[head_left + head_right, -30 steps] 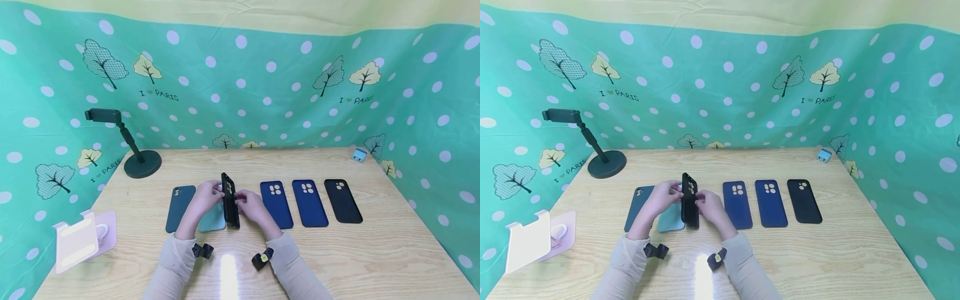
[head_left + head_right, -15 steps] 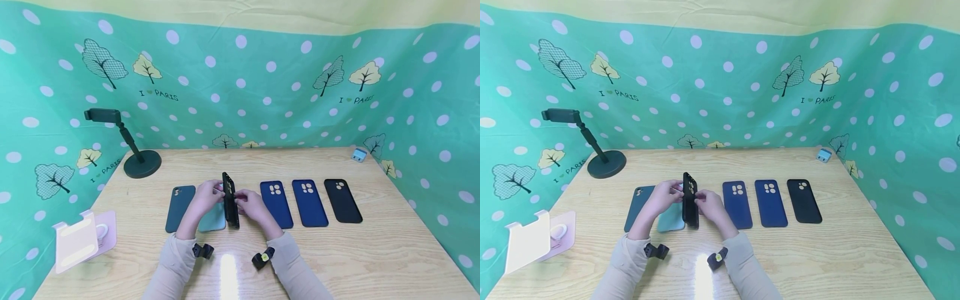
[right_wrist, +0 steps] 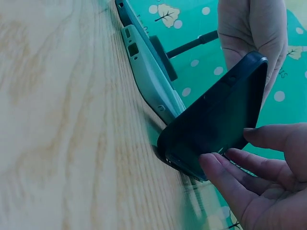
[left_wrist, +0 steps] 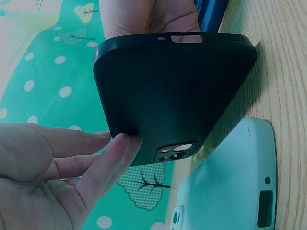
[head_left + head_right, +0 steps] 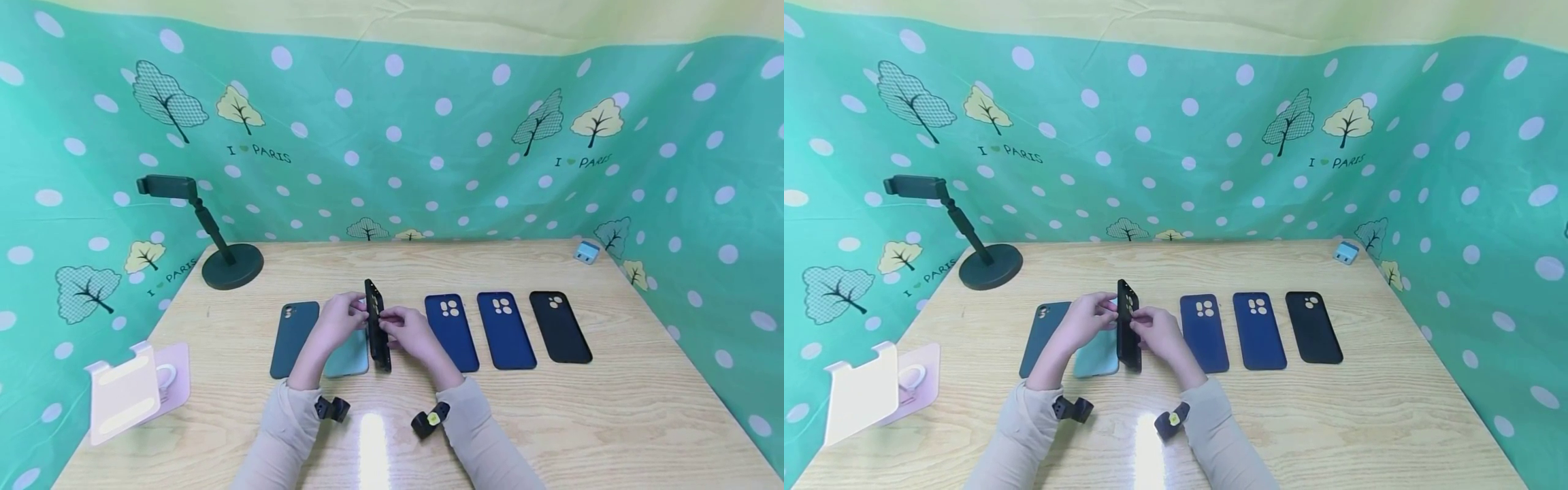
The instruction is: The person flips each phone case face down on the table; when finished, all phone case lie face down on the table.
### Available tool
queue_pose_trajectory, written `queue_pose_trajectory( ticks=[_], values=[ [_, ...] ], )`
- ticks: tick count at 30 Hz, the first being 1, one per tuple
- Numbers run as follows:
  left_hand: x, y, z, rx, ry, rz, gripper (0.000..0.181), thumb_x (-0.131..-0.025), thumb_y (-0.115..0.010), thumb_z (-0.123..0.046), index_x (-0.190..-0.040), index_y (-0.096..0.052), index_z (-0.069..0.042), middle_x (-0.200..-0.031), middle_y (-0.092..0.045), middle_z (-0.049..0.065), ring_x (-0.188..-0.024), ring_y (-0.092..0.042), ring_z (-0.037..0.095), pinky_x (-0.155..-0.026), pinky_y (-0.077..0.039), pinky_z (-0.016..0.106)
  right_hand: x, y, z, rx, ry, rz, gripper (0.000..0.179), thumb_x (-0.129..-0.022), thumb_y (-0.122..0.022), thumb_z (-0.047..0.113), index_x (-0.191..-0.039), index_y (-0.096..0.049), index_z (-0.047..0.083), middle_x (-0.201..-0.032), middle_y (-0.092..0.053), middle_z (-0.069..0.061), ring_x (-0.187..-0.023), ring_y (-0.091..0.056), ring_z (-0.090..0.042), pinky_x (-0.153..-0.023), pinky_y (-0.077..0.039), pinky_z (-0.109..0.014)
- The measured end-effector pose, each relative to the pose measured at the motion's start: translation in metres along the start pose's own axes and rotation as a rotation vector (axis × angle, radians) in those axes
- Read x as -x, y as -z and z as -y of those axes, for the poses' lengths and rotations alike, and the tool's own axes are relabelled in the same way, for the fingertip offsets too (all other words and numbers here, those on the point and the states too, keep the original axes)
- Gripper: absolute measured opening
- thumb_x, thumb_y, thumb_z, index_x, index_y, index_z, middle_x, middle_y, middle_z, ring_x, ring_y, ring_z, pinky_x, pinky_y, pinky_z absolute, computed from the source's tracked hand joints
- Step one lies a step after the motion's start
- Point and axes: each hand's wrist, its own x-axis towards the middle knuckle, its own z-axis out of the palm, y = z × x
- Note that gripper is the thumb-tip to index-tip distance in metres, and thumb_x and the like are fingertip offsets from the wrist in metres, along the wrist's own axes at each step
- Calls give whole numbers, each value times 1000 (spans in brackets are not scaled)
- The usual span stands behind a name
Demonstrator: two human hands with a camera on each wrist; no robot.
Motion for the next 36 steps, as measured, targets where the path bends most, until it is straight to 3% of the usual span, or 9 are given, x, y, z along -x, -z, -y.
queue_pose_trajectory(
  ticks=[6,14,19,30,36],
  values=[
    [0,-1,0,31,-6,16,43,-92,-57,5,-134,-50,9,-107,-64,21,-88,-69,23,-72,-61,27,1,2,3,-17,-20,3,28,-99,-53,9,-122,-61,-5,-111,-67,-22,-104,-67,-31,-76,-62,-39],
    [-2,-4,1,54,7,32,41,-94,-54,4,-134,-51,8,-111,-65,22,-88,-69,28,-74,-61,30,2,4,7,-12,-35,7,28,-99,-55,16,-114,-64,-5,-105,-68,-21,-89,-70,-26,-76,-62,-40],
    [-3,-7,4,67,10,60,42,-94,-56,2,-136,-49,8,-114,-64,23,-95,-68,31,-77,-61,34,3,6,9,-31,-41,22,29,-98,-57,18,-115,-64,-5,-107,-67,-20,-93,-69,-25,-75,-62,-39],
    [-6,-16,8,21,-3,107,42,-94,-59,-2,-133,-50,10,-110,-67,21,-95,-69,31,-75,-61,34,5,8,15,-10,-41,8,30,-95,-61,18,-114,-64,-4,-114,-67,-20,-98,-67,-23,-70,-62,-34],
    [-7,-20,11,-25,19,162,44,-92,-63,-6,-131,-52,10,-110,-67,22,-87,-71,27,-70,-60,31,7,12,17,32,-49,-51,24,-94,-58,12,-110,-66,-4,-110,-69,-20,-88,-68,-19,-64,-61,-30]
  ],
)
